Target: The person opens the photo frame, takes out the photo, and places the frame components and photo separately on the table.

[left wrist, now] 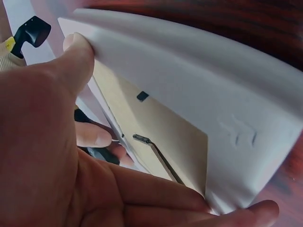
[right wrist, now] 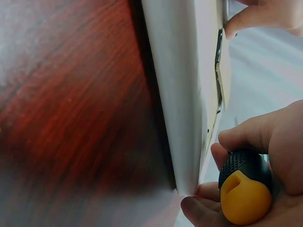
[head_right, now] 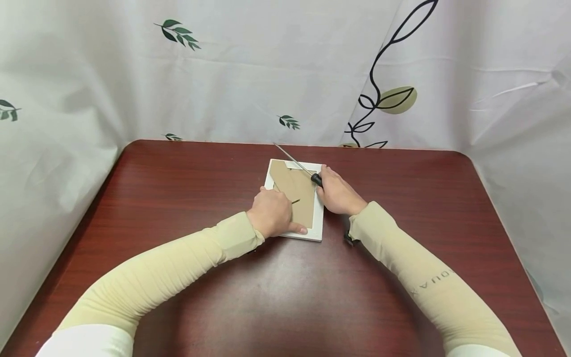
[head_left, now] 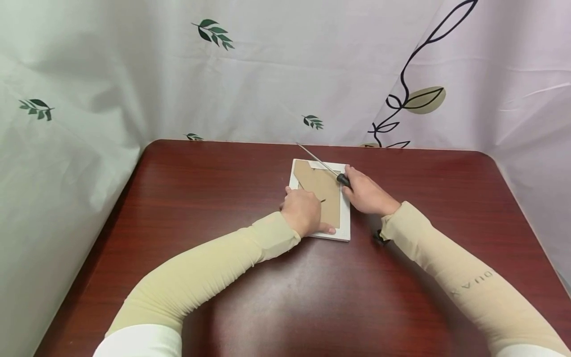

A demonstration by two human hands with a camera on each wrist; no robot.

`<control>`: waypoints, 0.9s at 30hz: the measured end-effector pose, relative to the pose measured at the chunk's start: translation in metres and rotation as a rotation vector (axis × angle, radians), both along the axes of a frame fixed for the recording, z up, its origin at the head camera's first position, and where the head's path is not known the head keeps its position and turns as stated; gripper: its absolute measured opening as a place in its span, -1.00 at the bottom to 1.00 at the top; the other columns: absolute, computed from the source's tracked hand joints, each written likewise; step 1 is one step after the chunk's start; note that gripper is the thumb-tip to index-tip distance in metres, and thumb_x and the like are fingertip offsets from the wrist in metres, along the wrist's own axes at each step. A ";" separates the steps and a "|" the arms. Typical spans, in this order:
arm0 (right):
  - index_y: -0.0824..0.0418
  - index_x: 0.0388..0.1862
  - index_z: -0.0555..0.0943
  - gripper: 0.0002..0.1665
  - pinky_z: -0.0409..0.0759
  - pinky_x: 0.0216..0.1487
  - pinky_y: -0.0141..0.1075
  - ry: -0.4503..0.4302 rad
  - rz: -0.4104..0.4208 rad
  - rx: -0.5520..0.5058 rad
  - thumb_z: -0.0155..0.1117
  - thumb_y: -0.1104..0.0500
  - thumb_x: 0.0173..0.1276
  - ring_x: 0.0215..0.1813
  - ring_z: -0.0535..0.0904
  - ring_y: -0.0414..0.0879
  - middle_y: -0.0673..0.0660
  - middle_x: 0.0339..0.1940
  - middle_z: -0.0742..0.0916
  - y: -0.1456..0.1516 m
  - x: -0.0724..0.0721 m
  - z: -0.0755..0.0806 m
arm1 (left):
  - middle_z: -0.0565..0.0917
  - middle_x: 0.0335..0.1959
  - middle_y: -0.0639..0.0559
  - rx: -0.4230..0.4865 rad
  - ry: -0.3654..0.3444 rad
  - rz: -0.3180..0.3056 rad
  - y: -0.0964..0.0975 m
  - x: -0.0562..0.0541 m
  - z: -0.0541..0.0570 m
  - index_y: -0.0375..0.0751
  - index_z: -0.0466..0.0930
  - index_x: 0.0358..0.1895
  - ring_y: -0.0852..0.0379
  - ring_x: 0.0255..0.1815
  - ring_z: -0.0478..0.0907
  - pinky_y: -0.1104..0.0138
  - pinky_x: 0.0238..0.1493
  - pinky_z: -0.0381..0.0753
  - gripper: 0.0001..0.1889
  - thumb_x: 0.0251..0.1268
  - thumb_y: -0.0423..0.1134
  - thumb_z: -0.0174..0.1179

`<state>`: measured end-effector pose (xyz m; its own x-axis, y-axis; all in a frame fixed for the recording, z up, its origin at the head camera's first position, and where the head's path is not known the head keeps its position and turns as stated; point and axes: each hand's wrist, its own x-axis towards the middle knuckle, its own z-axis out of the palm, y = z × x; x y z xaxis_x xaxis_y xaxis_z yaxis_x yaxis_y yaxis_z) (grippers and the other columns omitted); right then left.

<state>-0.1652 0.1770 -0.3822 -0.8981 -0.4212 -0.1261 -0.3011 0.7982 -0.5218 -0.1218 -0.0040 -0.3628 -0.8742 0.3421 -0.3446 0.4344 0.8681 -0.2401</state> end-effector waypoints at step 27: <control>0.55 0.56 -0.02 -0.23 0.04 0.54 0.10 -0.082 -0.090 -0.056 -0.04 0.21 0.55 0.61 -0.02 0.26 0.50 0.58 0.09 -0.004 0.000 0.003 | 0.75 -0.43 0.03 0.135 0.117 0.025 -0.008 -0.005 0.006 -0.04 0.81 -0.30 0.00 -0.36 0.73 0.18 -0.42 0.65 -0.21 0.09 0.63 0.00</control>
